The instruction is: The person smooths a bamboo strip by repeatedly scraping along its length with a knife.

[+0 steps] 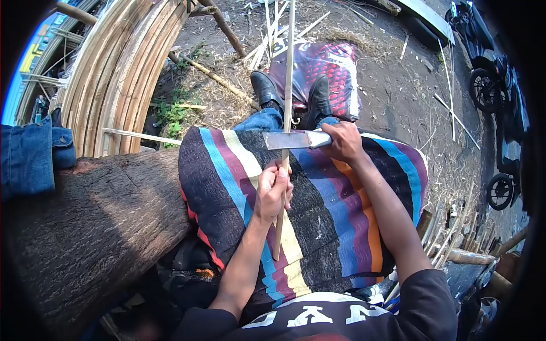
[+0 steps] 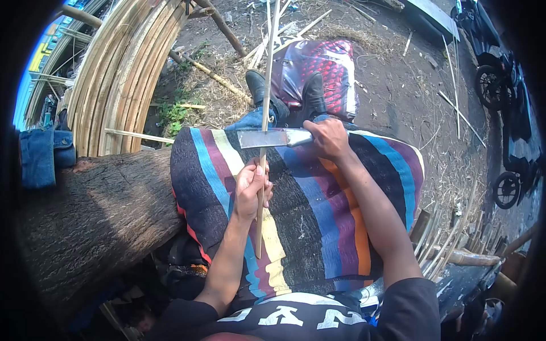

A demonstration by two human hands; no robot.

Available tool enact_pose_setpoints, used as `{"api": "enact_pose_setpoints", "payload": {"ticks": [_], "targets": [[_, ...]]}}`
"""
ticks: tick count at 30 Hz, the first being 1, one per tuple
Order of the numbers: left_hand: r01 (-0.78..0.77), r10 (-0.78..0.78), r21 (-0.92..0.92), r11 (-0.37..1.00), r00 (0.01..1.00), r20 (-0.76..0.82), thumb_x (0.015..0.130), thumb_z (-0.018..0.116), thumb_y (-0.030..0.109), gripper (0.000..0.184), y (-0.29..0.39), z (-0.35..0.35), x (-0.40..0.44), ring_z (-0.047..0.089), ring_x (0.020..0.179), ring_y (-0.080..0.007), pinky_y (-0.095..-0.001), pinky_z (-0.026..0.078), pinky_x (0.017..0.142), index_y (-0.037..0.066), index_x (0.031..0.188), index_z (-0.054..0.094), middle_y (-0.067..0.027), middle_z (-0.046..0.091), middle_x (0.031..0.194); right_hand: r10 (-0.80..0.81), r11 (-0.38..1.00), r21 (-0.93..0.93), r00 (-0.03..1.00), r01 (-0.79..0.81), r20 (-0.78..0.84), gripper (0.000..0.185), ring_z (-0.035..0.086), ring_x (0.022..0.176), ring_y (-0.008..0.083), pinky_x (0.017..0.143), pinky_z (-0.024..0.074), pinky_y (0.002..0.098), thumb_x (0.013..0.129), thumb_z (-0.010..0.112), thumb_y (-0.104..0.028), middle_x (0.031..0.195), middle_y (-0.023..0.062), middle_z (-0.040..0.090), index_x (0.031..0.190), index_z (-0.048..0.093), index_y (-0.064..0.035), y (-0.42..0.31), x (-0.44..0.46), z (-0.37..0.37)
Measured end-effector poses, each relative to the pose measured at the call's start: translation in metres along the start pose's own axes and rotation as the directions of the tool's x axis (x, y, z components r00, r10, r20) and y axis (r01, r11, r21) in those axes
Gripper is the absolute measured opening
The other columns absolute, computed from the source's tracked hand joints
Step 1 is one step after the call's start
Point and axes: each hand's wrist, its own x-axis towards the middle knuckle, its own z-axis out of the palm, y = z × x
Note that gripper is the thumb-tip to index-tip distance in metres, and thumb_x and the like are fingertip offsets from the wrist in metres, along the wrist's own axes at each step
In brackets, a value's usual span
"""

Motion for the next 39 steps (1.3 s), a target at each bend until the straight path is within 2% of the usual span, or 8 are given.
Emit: {"api": "enact_pose_setpoints", "payload": {"ticks": [7,17,21,25,29,33,36,39], "targets": [[0.004,0.006,-0.09,0.996,0.994,0.105,0.101,0.055,0.025,0.019,-0.004,0.008,0.016,0.051,0.048,-0.0102,-0.0235,0.042,0.039,0.008,0.105,0.047,-0.0005,0.051,0.073,0.07,0.996,-0.064,0.997,-0.069,0.012,0.034,0.066,0.062,0.0356,0.056,0.0499,0.0468,0.077,0.077,-0.038,0.064,0.0131,0.064,0.076,0.057,-0.01,-0.003,-0.002,-0.013],[-0.026,0.059,0.164,0.986,0.978,-0.199,0.104,0.041,0.015,0.017,-0.006,0.026,0.0,0.04,0.033,-0.01,-0.0247,0.033,0.029,0.0,0.096,0.046,-0.0047,0.047,0.066,-0.06,0.997,0.058,0.998,0.058,0.036,0.026,0.067,0.065,0.0363,0.059,0.0507,0.0477,0.074,0.076,-0.03,0.065,0.0143,0.065,0.086,0.063,-0.0114,-0.008,0.004,-0.001],[0.003,0.01,0.086,0.996,0.988,-0.153,0.104,0.039,0.014,0.015,-0.001,0.027,0.007,0.041,0.034,-0.0081,-0.0235,0.034,0.029,0.004,0.095,0.045,-0.0038,0.047,0.065,0.226,0.973,-0.049,0.972,-0.224,0.055,0.024,0.068,0.066,0.0353,0.06,0.0537,0.0468,0.074,0.075,-0.029,0.065,0.0148,0.066,0.084,0.064,-0.0096,0.003,0.01,-0.006],[0.027,-0.004,0.114,0.993,0.981,-0.194,0.104,0.041,0.016,0.016,-0.007,0.027,-0.002,0.039,0.035,-0.0055,-0.0226,0.032,0.03,0.003,0.096,0.045,-0.0029,0.046,0.063,-0.068,0.996,-0.056,0.995,0.072,0.074,0.024,0.068,0.068,0.0355,0.062,0.0531,0.0475,0.072,0.074,-0.026,0.068,0.0148,0.067,0.085,0.064,-0.0087,-0.006,0.003,-0.006],[0.011,0.001,0.083,0.996,0.99,-0.141,0.102,0.043,0.015,0.014,-0.005,0.022,0.005,0.037,0.035,-0.0048,-0.0218,0.03,0.029,0.004,0.096,0.046,-0.0016,0.045,0.064,0.284,0.956,-0.088,0.958,-0.28,0.029,0.025,0.066,0.065,0.0367,0.059,0.052,0.0481,0.079,0.073,-0.032,0.067,0.0153,0.065,0.075,0.062,-0.0106,0.004,0.01,-0.003],[0.08,-0.068,0.077,0.994,0.987,-0.142,0.097,0.044,0.011,0.008,-0.016,0.025,-0.004,0.035,0.034,-0.0055,-0.0226,0.03,0.028,0.004,0.095,0.046,-0.0016,0.045,0.064,-0.06,0.988,-0.136,0.991,0.076,0.12,0.025,0.067,0.067,0.0364,0.06,0.0534,0.0477,0.079,0.073,-0.034,0.066,0.0155,0.065,0.081,0.064,-0.0109,0.001,0.004,-0.001],[0.098,-0.103,-0.053,0.994,0.989,-0.105,0.096,0.043,0.009,0.006,-0.007,0.025,0.006,0.035,0.034,-0.0044,-0.0213,0.029,0.027,0.005,0.093,0.045,-0.0005,0.042,0.062,0.381,0.916,-0.146,0.925,-0.374,0.022,0.026,0.067,0.068,0.0384,0.062,0.0535,0.0493,0.08,0.073,-0.033,0.071,0.0155,0.068,0.091,0.068,-0.0101,0.018,0.01,0.002],[0.124,-0.125,-0.008,0.992,0.991,-0.053,0.097,0.043,0.009,0.007,-0.011,0.025,-0.001,0.033,0.032,-0.0039,-0.0206,0.029,0.026,0.005,0.092,0.044,-0.0002,0.041,0.062,0.072,0.992,-0.113,0.989,-0.057,0.132,0.021,0.068,0.071,0.0389,0.067,0.0533,0.0492,0.084,0.067,-0.031,0.072,0.0171,0.068,0.089,0.066,-0.0105,0.001,-0.001,-0.005]]}}
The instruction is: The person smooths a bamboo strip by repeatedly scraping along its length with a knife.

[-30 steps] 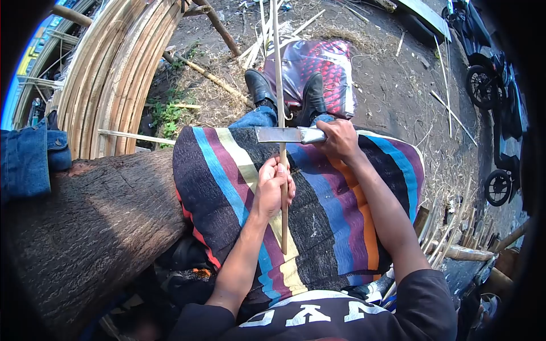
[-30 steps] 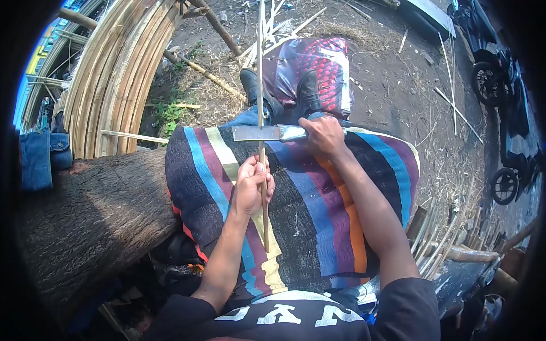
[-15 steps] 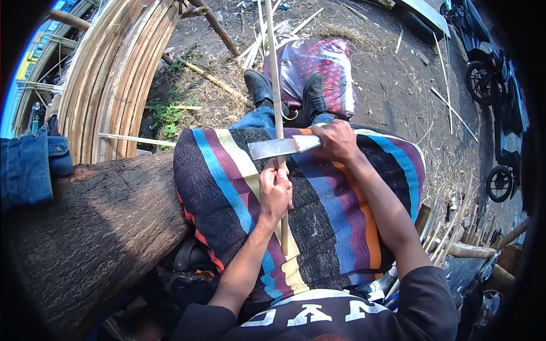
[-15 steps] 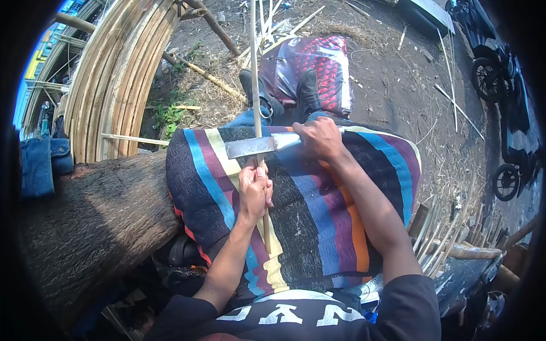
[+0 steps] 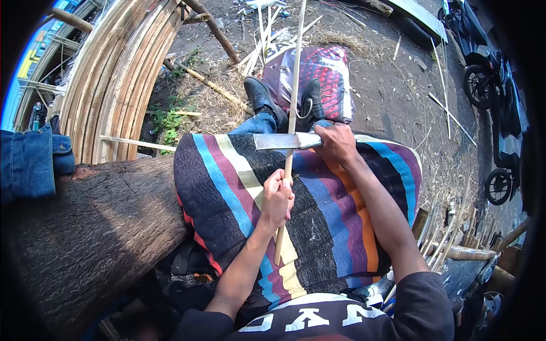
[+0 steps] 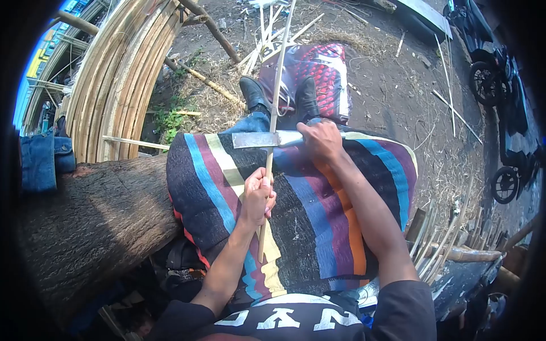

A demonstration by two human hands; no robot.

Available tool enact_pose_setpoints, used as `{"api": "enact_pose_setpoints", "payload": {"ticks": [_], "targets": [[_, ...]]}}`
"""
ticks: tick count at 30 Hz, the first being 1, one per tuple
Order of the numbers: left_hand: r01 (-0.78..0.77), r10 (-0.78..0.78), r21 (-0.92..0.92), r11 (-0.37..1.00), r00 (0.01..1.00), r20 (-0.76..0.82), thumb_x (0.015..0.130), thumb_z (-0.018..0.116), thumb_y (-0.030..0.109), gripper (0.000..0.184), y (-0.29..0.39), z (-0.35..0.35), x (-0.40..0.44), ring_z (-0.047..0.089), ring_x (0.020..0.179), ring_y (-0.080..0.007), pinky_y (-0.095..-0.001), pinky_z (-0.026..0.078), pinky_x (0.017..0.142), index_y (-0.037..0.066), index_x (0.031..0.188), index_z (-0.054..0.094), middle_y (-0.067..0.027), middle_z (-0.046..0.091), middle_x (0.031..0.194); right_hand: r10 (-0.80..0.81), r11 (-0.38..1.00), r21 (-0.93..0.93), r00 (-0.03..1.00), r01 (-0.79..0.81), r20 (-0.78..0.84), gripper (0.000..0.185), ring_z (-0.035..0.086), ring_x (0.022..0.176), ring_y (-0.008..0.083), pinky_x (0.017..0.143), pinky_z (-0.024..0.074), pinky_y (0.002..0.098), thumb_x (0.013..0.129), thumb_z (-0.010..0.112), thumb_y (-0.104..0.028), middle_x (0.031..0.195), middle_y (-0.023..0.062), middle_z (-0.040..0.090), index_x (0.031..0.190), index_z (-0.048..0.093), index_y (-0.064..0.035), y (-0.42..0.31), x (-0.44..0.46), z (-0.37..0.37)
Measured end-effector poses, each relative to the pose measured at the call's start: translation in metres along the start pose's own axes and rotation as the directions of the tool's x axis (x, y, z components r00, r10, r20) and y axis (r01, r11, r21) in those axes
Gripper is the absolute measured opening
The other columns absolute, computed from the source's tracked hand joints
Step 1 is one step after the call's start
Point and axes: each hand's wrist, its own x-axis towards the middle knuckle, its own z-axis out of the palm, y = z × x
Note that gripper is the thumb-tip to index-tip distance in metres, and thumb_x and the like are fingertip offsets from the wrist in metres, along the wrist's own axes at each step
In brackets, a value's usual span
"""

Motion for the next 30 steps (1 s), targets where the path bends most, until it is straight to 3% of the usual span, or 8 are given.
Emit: {"api": "enact_pose_setpoints", "payload": {"ticks": [1,4,8,12,16,20,24,30], "targets": [[-0.048,0.048,0.015,0.999,0.999,0.011,0.099,0.043,0.012,0.01,0.0,0.002,-0.006,0.032,0.031,-0.0039,-0.0205,0.03,0.026,0.005,0.091,0.043,0.0,0.041,0.061,0.006,1.0,0.017,0.999,-0.005,-0.032,0.025,0.068,0.073,0.0403,0.068,0.0525,0.0514,0.087,0.065,-0.034,0.075,0.0185,0.069,0.088,0.065,-0.0089,0.008,0.005,-0.001],[-0.034,0.034,-0.055,0.998,0.999,0.008,0.102,0.044,0.015,0.015,0.006,0.002,-0.012,0.033,0.032,-0.0038,-0.0206,0.03,0.026,0.005,0.091,0.043,0.0002,0.041,0.061,0.598,0.801,0.095,0.797,-0.591,-0.086,0.031,0.069,0.071,0.041,0.065,0.0542,0.0524,0.089,0.064,-0.039,0.074,0.0204,0.069,0.093,0.07,-0.0094,0.033,0.015,0.001],[-0.064,0.064,-0.006,0.998,0.994,0.094,0.104,0.044,0.019,0.018,0.007,0.01,-0.009,0.036,0.033,-0.0031,-0.0188,0.031,0.027,0.005,0.094,0.045,-0.001,0.045,0.064,0.245,0.967,-0.071,0.969,-0.245,-0.012,0.031,0.069,0.07,0.0415,0.066,0.0546,0.0527,0.084,0.068,-0.039,0.072,0.0213,0.068,0.091,0.07,-0.0083,0.005,0.002,-0.014],[-0.085,0.087,-0.023,0.996,0.993,0.086,0.103,0.044,0.017,0.015,0.007,0.01,-0.002,0.038,0.035,-0.0036,-0.0193,0.03,0.028,0.005,0.094,0.046,-0.0009,0.046,0.066,0.592,0.784,0.217,0.806,-0.582,0.022,0.034,0.068,0.079,0.0444,0.074,0.0533,0.0536,0.082,0.066,-0.033,0.083,0.0258,0.069,0.092,0.067,-0.001,0.017,0.01,-0.006],[-0.05,0.063,-0.12,0.991,0.993,0.102,0.105,0.042,0.018,0.017,0.01,-0.002,0.003,0.04,0.034,-0.0042,-0.0184,0.034,0.029,0.003,0.099,0.047,-0.0024,0.048,0.07,0.653,0.675,0.476,0.757,-0.564,-0.03,0.028,0.067,0.077,0.0425,0.068,0.0515,0.0502,0.082,0.064,-0.027,0.078,0.0222,0.067,0.086,0.066,0.0015,0.031,0.006,-0.021],[-0.065,0.068,-0.107,0.992,0.997,0.033,0.105,0.043,0.019,0.017,0.014,-0.002,0.01,0.042,0.036,-0.0049,-0.0181,0.034,0.029,0.004,0.1,0.048,-0.003,0.049,0.072,0.428,0.804,0.511,0.893,-0.305,-0.141,0.025,0.066,0.071,0.0414,0.063,0.0497,0.05,0.08,0.066,-0.025,0.073,0.0211,0.066,0.084,0.065,-0.0009,0.004,-0.005,-0.037],[-0.199,0.221,0.185,0.962,0.97,-0.105,0.105,0.048,0.026,0.023,0.012,0.002,0.012,0.044,0.04,-0.0044,-0.0193,0.037,0.031,0.003,0.104,0.05,-0.0019,0.049,0.073,0.084,0.99,0.1,0.989,-0.096,0.121,0.023,0.065,0.069,0.0398,0.062,0.0499,0.0502,0.071,0.072,-0.023,0.07,0.0181,0.065,0.083,0.061,-0.0074,-0.031,-0.011,-0.035],[-0.215,0.282,0.324,0.921,0.943,-0.174,0.106,0.046,0.024,0.03,0.003,0.001,0.007,0.047,0.043,-0.0066,-0.023,0.038,0.036,-0.001,0.117,0.057,-0.0006,0.051,0.068,-0.021,0.984,0.177,0.997,0.007,0.076,0.025,0.064,0.067,0.0394,0.061,0.0493,0.0498,0.071,0.074,-0.026,0.066,0.0162,0.063,0.081,0.058,-0.0092,-0.039,-0.01,-0.013]]}}
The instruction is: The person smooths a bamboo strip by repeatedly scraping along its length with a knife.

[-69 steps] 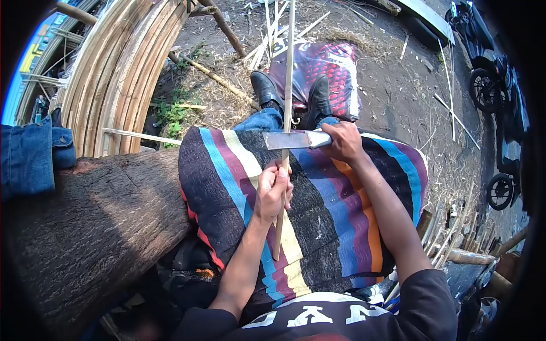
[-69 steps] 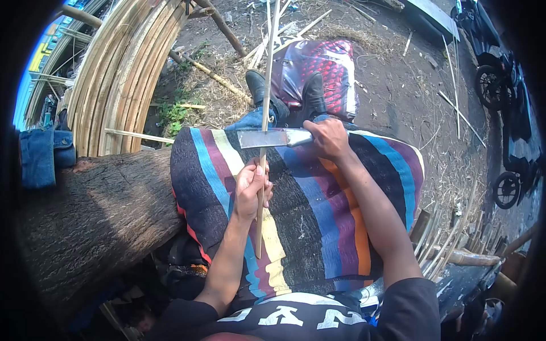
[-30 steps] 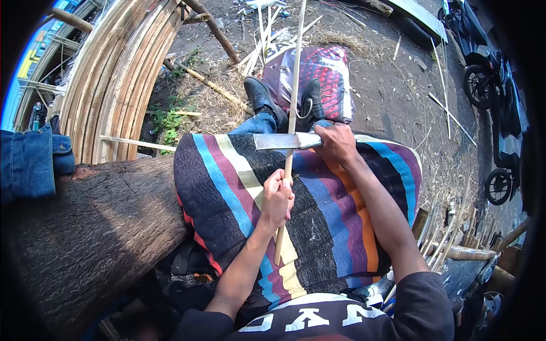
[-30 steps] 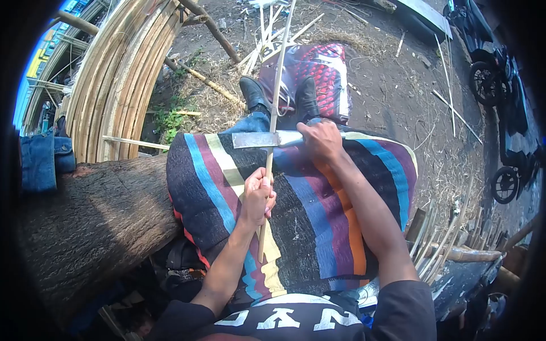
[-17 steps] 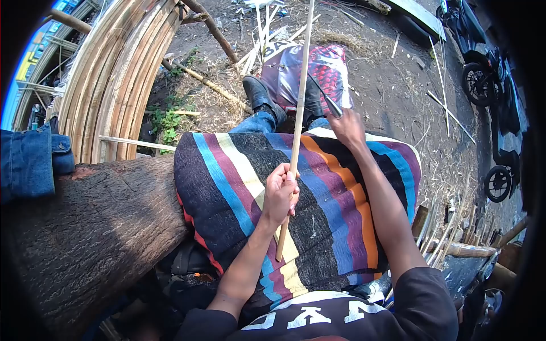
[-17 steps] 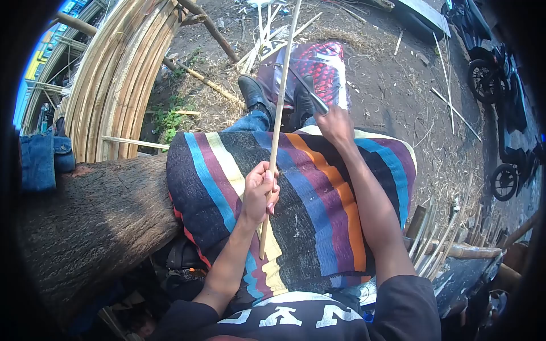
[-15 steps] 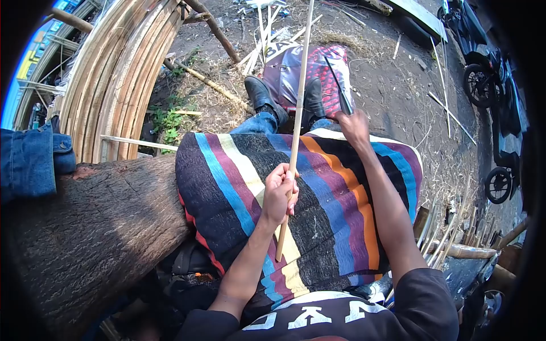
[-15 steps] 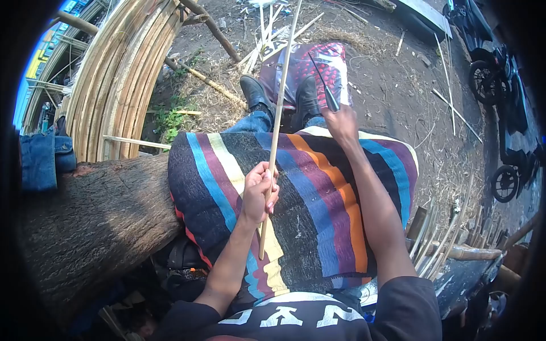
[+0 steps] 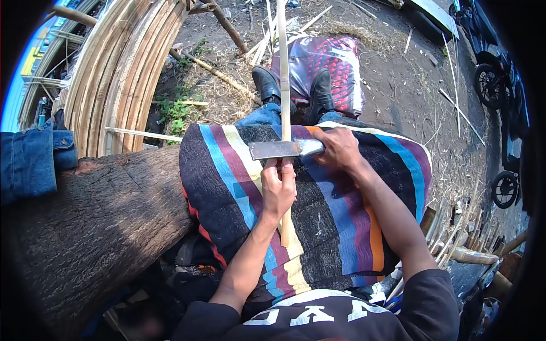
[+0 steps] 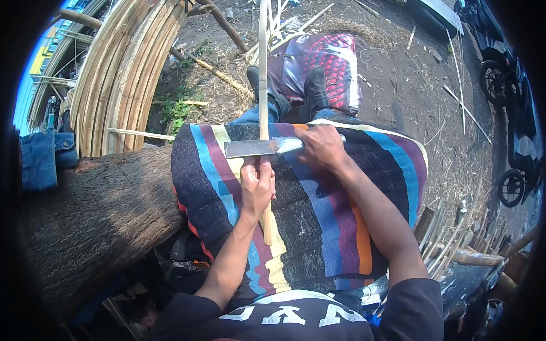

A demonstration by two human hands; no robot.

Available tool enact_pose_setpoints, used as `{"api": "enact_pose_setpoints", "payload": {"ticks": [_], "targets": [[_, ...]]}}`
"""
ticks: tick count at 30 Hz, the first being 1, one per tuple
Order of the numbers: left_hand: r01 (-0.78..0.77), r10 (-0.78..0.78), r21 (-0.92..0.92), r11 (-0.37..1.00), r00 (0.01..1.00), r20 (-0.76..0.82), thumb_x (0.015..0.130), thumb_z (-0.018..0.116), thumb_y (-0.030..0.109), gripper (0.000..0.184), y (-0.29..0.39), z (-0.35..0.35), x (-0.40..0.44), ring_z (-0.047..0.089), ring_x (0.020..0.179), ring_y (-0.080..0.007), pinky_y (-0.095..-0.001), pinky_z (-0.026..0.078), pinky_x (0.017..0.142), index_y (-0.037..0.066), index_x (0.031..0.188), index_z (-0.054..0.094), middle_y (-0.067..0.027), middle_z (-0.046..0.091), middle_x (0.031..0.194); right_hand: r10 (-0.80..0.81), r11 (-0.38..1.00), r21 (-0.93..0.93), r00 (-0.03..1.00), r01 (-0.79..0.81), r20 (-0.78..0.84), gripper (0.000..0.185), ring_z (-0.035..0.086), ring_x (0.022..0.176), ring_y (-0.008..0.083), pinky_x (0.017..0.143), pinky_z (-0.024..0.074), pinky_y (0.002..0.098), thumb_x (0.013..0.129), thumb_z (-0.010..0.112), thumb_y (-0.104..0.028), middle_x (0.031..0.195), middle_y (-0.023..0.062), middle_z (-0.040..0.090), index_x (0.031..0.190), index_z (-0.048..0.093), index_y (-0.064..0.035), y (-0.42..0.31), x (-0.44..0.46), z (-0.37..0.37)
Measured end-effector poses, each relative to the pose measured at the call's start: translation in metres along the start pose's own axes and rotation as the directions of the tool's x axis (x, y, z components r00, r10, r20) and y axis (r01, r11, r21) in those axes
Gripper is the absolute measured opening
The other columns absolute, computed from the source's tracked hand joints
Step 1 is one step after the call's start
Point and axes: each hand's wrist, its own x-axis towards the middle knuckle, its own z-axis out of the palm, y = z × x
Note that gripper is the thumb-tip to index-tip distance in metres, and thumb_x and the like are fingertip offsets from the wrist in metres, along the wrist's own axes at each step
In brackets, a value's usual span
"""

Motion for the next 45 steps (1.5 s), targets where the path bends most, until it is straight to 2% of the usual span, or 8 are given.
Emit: {"api": "enact_pose_setpoints", "payload": {"ticks": [4,6,18,27,29,33,38,45], "targets": [[-0.158,0.158,0.01,0.987,0.987,0.044,0.106,0.047,0.029,0.026,-0.006,0.0,-0.001,0.041,0.04,-0.0034,-0.0205,0.037,0.033,0.004,0.1,0.047,0.0,0.047,0.067,0.069,0.997,0.039,0.971,-0.062,-0.23,0.022,0.064,0.068,0.0409,0.062,0.0505,0.0504,0.077,0.072,-0.026,0.068,0.018,0.064,0.081,0.06,-0.0091,0.029,0.009,0.009],[-0.103,0.106,-0.062,0.993,0.993,0.045,0.106,0.047,0.029,0.026,0.005,0.002,-0.008,0.042,0.04,-0.0027,-0.0197,0.035,0.032,0.004,0.1,0.046,0.0008,0.046,0.066,0.365,0.931,0.08,0.905,-0.356,-0.22,0.019,0.067,0.074,0.0414,0.067,0.053,0.0516,0.083,0.07,-0.028,0.076,0.0218,0.067,0.088,0.068,-0.0093,0.042,0.019,0.003],[-0.117,0.116,0.017,0.993,0.992,0.057,0.105,0.05,0.025,0.024,0.007,0.002,-0.003,0.048,0.044,-0.0032,-0.0188,0.038,0.036,0.001,0.103,0.052,-0.001,0.05,0.072,0.529,0.844,0.094,0.849,-0.528,0.015,0.027,0.067,0.082,0.0449,0.076,0.0528,0.0523,0.083,0.06,-0.026,0.086,0.0249,0.069,0.09,0.069,-0.0015,0.012,0.019,-0.013],[-0.032,0.024,0.064,0.997,0.993,0.119,0.108,0.044,0.026,0.027,0.027,-0.011,0.012,0.058,0.05,-0.0078,-0.0199,0.044,0.04,0.0,0.114,0.051,-0.0064,0.06,0.08,0.38,0.905,0.229,0.924,-0.36,-0.05,0.02,0.065,0.078,0.0437,0.069,0.0509,0.0495,0.081,0.064,-0.024,0.08,0.0232,0.066,0.086,0.066,-0.0051,0.02,0.001,-0.023],[-0.369,0.374,0.361,0.857,0.926,0.057,0.107,0.045,0.024,0.025,0.007,-0.009,0.02,0.052,0.05,-0.007,-0.0214,0.041,0.043,0.001,0.109,0.053,-0.0053,0.057,0.074,0.332,0.934,0.121,0.942,-0.335,0.046,0.021,0.066,0.077,0.0421,0.07,0.0531,0.0493,0.08,0.067,-0.026,0.079,0.0211,0.067,0.092,0.069,-0.0096,0.011,0.003,-0.023],[-0.305,0.34,0.423,0.853,0.941,-0.006,0.106,0.045,0.021,0.024,0.013,-0.007,0.016,0.059,0.059,-0.0148,-0.0341,0.046,0.054,-0.001,0.102,0.053,-0.0087,0.057,0.069,0.199,0.966,0.174,0.98,-0.191,-0.026,0.028,0.068,0.075,0.0397,0.07,0.0549,0.0482,0.077,0.071,-0.028,0.076,0.0192,0.068,0.1,0.072,-0.0126,0.002,0.004,-0.002],[0.047,-0.028,-0.242,0.969,0.996,0.081,0.106,0.041,0.024,0.028,0.012,-0.012,0.014,0.043,0.048,-0.0056,-0.0222,0.034,0.041,0.0,0.109,0.054,-0.0005,0.047,0.064,0.144,0.958,0.257,0.988,-0.127,-0.052,0.024,0.067,0.072,0.0405,0.067,0.0539,0.0479,0.075,0.072,-0.026,0.073,0.0187,0.066,0.092,0.07,-0.0094,0.007,0.004,0.004],[0.104,-0.015,-0.385,0.917,0.974,0.228,0.106,0.041,0.023,0.021,-0.003,-0.016,0.015,0.034,0.04,-0.0037,-0.0193,0.028,0.034,0.004,0.109,0.048,0.0013,0.044,0.066,0.099,0.969,0.235,0.993,-0.081,-0.066,0.023,0.066,0.071,0.0405,0.065,0.0524,0.0483,0.074,0.073,-0.026,0.071,0.0188,0.065,0.083,0.065,-0.007,0.009,0.0,0.0]]}}
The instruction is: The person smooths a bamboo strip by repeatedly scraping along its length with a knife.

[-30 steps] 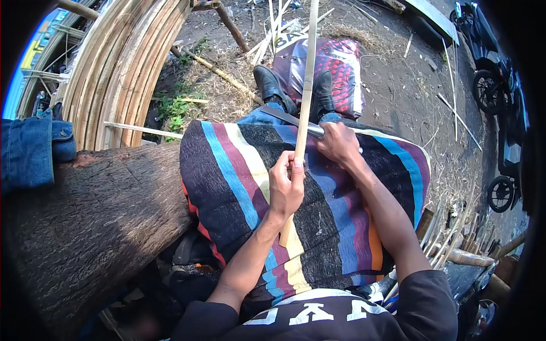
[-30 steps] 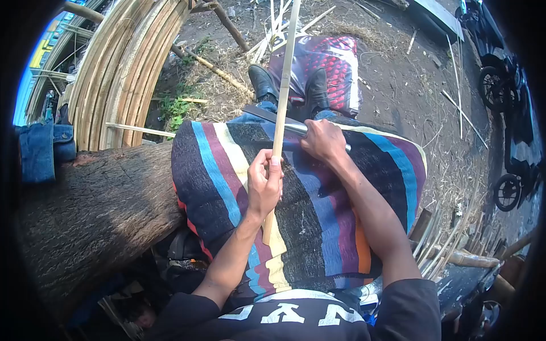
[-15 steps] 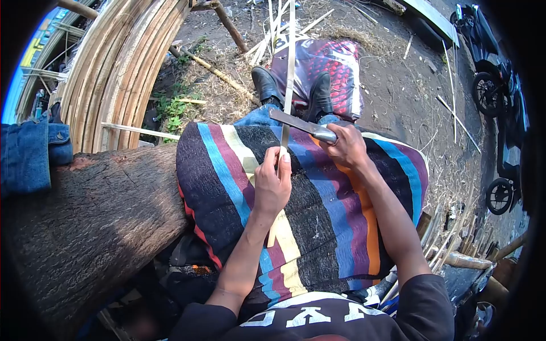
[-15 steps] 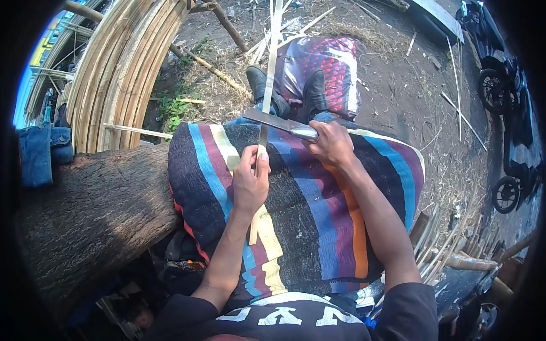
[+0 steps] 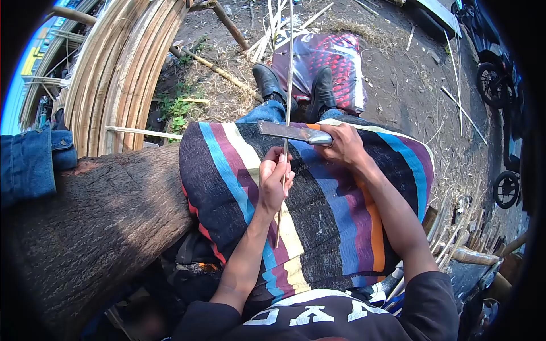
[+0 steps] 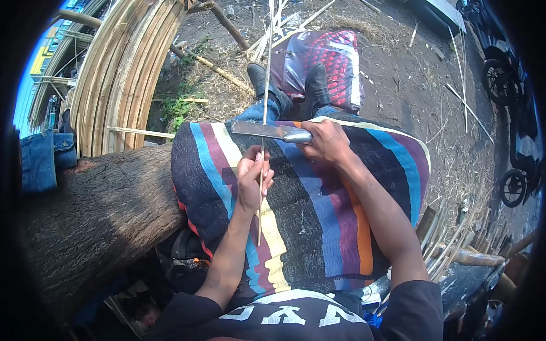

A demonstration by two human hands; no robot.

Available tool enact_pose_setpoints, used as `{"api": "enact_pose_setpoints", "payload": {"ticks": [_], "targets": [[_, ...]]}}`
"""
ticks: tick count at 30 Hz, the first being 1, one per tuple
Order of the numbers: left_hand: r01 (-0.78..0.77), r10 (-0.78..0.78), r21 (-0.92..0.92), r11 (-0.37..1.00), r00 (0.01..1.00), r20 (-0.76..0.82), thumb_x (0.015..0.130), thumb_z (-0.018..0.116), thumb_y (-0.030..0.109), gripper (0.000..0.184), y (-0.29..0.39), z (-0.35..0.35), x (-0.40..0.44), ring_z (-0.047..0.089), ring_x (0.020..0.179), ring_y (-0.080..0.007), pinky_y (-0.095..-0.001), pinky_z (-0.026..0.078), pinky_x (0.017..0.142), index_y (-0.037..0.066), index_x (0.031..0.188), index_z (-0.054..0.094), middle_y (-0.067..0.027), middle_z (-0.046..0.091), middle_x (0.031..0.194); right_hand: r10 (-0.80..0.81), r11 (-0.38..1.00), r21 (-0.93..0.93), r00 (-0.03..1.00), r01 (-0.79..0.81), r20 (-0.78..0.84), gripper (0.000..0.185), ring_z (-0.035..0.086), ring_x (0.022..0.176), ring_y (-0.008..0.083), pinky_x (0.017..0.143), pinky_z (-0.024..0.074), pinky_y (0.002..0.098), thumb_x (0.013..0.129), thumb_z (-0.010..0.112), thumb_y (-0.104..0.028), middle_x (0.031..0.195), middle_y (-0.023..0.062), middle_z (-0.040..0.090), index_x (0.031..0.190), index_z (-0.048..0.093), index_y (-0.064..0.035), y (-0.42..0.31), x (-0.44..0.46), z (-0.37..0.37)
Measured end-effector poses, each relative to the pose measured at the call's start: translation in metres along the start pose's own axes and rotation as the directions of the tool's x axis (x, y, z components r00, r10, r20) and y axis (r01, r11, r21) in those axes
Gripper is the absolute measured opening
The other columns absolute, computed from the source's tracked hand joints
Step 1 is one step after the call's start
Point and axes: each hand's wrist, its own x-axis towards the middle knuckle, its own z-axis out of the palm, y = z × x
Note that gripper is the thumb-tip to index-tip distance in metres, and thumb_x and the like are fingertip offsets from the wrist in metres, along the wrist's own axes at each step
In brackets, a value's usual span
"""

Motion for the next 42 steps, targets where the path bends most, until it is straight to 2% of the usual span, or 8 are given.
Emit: {"api": "enact_pose_setpoints", "payload": {"ticks": [8,13,16,21,24,28,31,42], "targets": [[0.011,-0.009,0.043,0.999,0.999,-0.036,0.107,0.038,0.029,0.023,0.001,0.009,-0.003,0.032,0.043,-0.0028,-0.0189,0.027,0.036,0.007,0.108,0.043,0.0024,0.039,0.068,-0.037,0.997,0.073,0.999,0.037,-0.002,0.019,0.065,0.07,0.0401,0.062,0.0513,0.0458,0.077,0.072,-0.021,0.072,0.0174,0.064,0.089,0.066,-0.0072,-0.001,0.003,0.014],[0.141,-0.134,-0.081,0.987,0.987,0.088,0.107,0.03,0.031,0.021,0.002,0.01,-0.012,0.029,0.038,-0.0055,-0.0198,0.028,0.034,0.012,0.104,0.04,0.001,0.035,0.063,-0.096,0.973,-0.192,0.979,0.131,0.181,0.031,0.066,0.069,0.04,0.066,0.0534,0.0492,0.069,0.076,-0.026,0.067,0.0163,0.064,0.094,0.065,-0.0117,0.008,0.005,0.009],[0.181,-0.17,-0.096,0.979,0.979,0.114,0.106,0.031,0.031,0.02,-0.004,0.005,-0.013,0.028,0.037,-0.006,-0.0196,0.027,0.033,0.013,0.101,0.038,0.0011,0.034,0.062,-0.011,0.992,-0.124,0.995,-0.002,-0.099,0.025,0.066,0.071,0.04,0.065,0.0523,0.0498,0.069,0.074,-0.024,0.069,0.0189,0.064,0.088,0.065,-0.0103,0.037,0.016,0.015],[0.186,-0.176,-0.066,0.98,0.975,0.137,0.107,0.031,0.032,0.021,-0.005,0.008,-0.016,0.026,0.038,-0.0055,-0.0195,0.026,0.035,0.014,0.101,0.038,0.0016,0.034,0.063,-0.136,0.985,-0.094,0.984,0.146,0.112,0.026,0.065,0.066,0.04,0.062,0.0528,0.0484,0.065,0.071,-0.021,0.068,0.0185,0.064,0.088,0.066,-0.0099,0.001,0.006,-0.01],[0.204,-0.197,-0.048,0.978,0.972,0.128,0.107,0.033,0.033,0.021,-0.01,0.002,-0.01,0.028,0.039,-0.0054,-0.0198,0.026,0.036,0.013,0.101,0.039,0.0017,0.034,0.063,-0.082,0.989,-0.125,0.997,0.081,0.002,0.022,0.065,0.068,0.0408,0.062,0.0531,0.0492,0.072,0.07,-0.026,0.07,0.02,0.065,0.086,0.068,-0.0097,0.024,0.013,0.001],[0.075,-0.079,0.068,0.995,0.995,0.055,0.107,0.036,0.029,0.02,-0.011,-0.004,-0.003,0.03,0.041,-0.0039,-0.0197,0.027,0.037,0.012,0.1,0.04,0.0026,0.037,0.062,0.097,0.988,-0.111,0.99,-0.109,-0.104,0.02,0.067,0.072,0.0409,0.065,0.0535,0.0494,0.081,0.068,-0.028,0.073,0.0193,0.066,0.083,0.068,-0.0075,0.038,0.018,-0.013],[-0.269,0.327,0.58,0.769,0.945,0.004,0.107,0.039,0.024,0.021,-0.013,-0.012,0.003,0.034,0.04,-0.0042,-0.0201,0.03,0.036,0.005,0.097,0.042,0.0012,0.045,0.064,0.085,0.995,-0.042,0.991,-0.09,-0.104,0.017,0.066,0.071,0.0407,0.065,0.0526,0.0487,0.08,0.067,-0.024,0.073,0.0193,0.066,0.081,0.067,-0.0064,0.019,0.008,-0.024],[-0.027,0.116,0.497,0.867,0.982,-0.149,0.105,0.05,0.029,0.032,0.001,0.01,-0.006,0.043,0.038,-0.0059,-0.0227,0.036,0.032,-0.002,0.113,0.046,-0.0001,0.049,0.064,0.045,0.999,-0.008,0.999,-0.045,0.03,0.02,0.065,0.072,0.0422,0.066,0.051,0.0497,0.073,0.067,-0.021,0.074,0.0208,0.065,0.087,0.068,-0.0059,0.007,0.001,-0.012]]}}
